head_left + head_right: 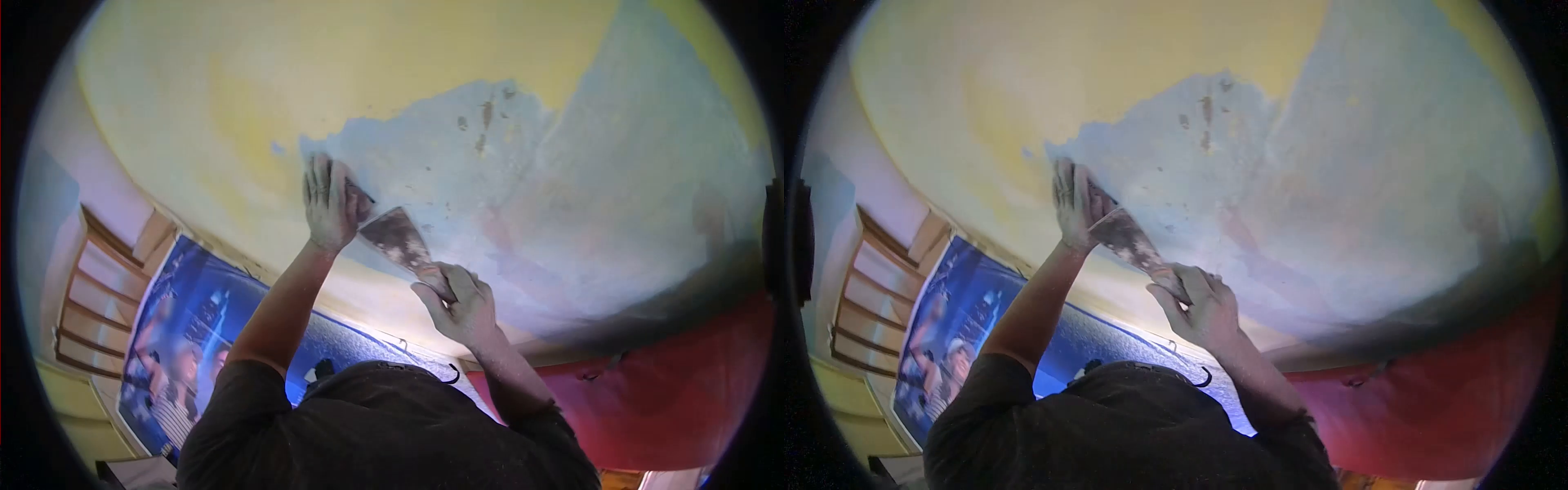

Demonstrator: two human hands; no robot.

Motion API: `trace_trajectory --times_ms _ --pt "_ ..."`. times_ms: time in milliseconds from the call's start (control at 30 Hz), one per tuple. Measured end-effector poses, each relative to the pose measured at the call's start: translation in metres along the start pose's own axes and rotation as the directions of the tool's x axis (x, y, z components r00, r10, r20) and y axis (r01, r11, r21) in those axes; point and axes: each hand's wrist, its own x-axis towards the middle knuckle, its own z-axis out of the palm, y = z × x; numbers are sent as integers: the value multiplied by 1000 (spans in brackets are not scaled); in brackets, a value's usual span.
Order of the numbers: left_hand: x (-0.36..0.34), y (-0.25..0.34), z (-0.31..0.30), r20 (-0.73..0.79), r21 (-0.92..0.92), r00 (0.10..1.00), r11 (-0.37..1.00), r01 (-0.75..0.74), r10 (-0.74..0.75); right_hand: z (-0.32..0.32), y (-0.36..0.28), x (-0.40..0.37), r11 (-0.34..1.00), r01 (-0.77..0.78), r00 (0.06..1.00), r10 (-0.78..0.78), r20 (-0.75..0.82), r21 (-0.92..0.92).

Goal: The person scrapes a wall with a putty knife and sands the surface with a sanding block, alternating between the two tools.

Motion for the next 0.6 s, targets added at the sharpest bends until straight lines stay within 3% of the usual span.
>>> trace_trajectory --times_ms 100,167,267,367,467,600 --pt "29 0 1 -110 -21 994 1000 -1 -1 -9 1 30 946 224 972 -234 -16 -234" --pt "78 18 -9 -172 -57 985 998 -23 13 -23 10 57 828 390 906 -423 8 -403" --pt "141 30 -17 -229 -40 950 973 -228 213 -51 23 94 637 586 746 -666 25 -501" --pt "174 62 -33 -66 -8 966 968 -252 251 -83 40 99 452 737 644 -695 320 -503" --pt "159 68 -15 -111 -34 940 944 -329 323 -98 61 92 285 840 517 -680 520 -462" --pt "111 49 -11 -67 -60 931 930 -362 358 -95 61 91 273 830 530 -657 536 -486"
